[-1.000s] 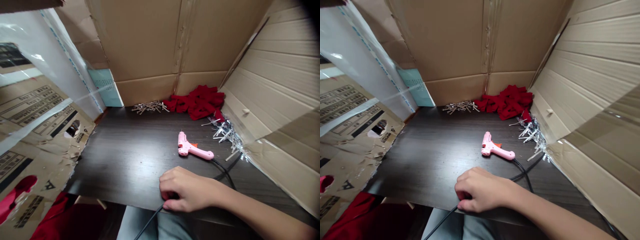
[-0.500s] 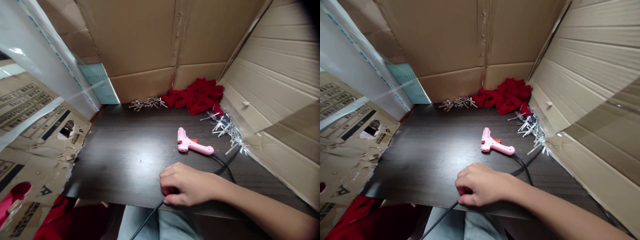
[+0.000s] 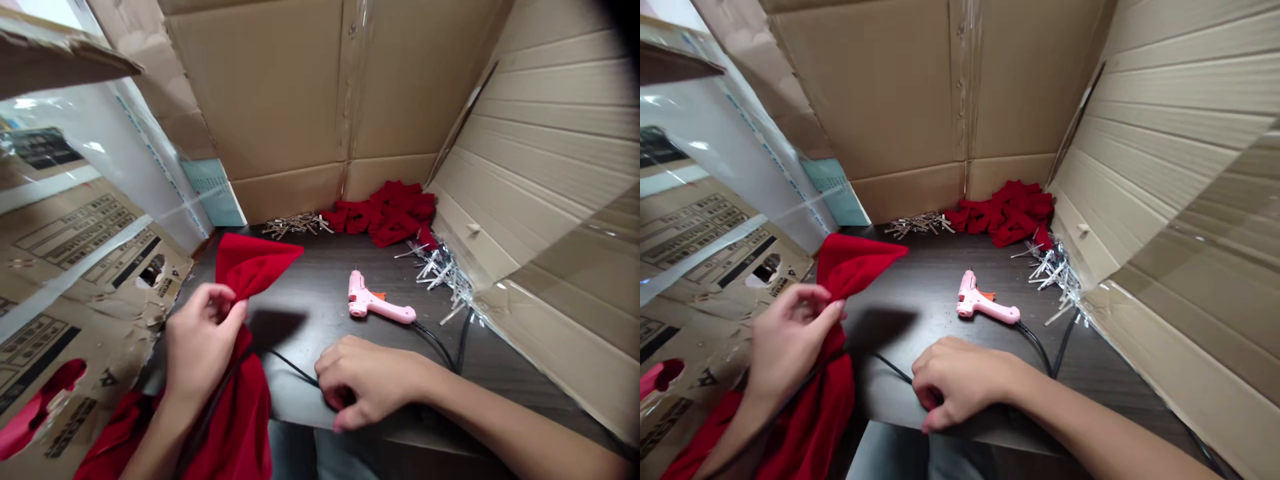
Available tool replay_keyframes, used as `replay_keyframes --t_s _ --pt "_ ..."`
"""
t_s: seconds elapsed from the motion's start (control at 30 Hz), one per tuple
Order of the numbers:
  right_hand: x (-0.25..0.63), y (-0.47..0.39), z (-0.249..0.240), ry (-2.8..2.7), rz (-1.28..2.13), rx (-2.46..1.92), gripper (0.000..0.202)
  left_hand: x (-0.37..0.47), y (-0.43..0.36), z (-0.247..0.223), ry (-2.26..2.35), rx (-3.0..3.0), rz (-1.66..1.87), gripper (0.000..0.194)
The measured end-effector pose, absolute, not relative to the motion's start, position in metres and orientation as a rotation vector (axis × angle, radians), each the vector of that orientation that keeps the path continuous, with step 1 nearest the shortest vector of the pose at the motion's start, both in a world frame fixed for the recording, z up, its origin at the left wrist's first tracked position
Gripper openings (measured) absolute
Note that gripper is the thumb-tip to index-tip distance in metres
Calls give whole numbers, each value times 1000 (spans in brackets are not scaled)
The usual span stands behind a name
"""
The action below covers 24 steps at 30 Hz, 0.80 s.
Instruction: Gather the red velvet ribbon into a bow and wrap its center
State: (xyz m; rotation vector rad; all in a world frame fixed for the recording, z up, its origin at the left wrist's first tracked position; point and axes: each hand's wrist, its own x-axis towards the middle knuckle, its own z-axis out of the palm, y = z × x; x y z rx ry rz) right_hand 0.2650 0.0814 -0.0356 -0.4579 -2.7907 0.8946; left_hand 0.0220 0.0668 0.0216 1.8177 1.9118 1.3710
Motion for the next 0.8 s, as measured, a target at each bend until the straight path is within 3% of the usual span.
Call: replay_keyframes --t_s 0.07,0.17,0.33,0.5,0.6,0.67,0.8 --pt "265 80 -32 -2808 865 -550 20 33 106 37 1706 1778 1378 27" --pt "265 78 -31 -2723 737 -838 47 43 144 60 1443 1696 1150 35" --pt "266 80 -34 -2441 763 -1029 64 36 191 88 1397 1876 954 41" --pt "269 83 -31 -2440 807 -625 34 8 243 62 1790 1834 1122 46" --pt "267 82 -34 -2645 780 -329 28 -4 258 25 1959 1723 1107 39" --pt "264 79 -37 -2882 704 -306 9 -7 263 3 1996 1683 1098 32" --pt "261 77 -38 -2980 637 -320 14 -8 267 -20 2035 1627 1118 28"
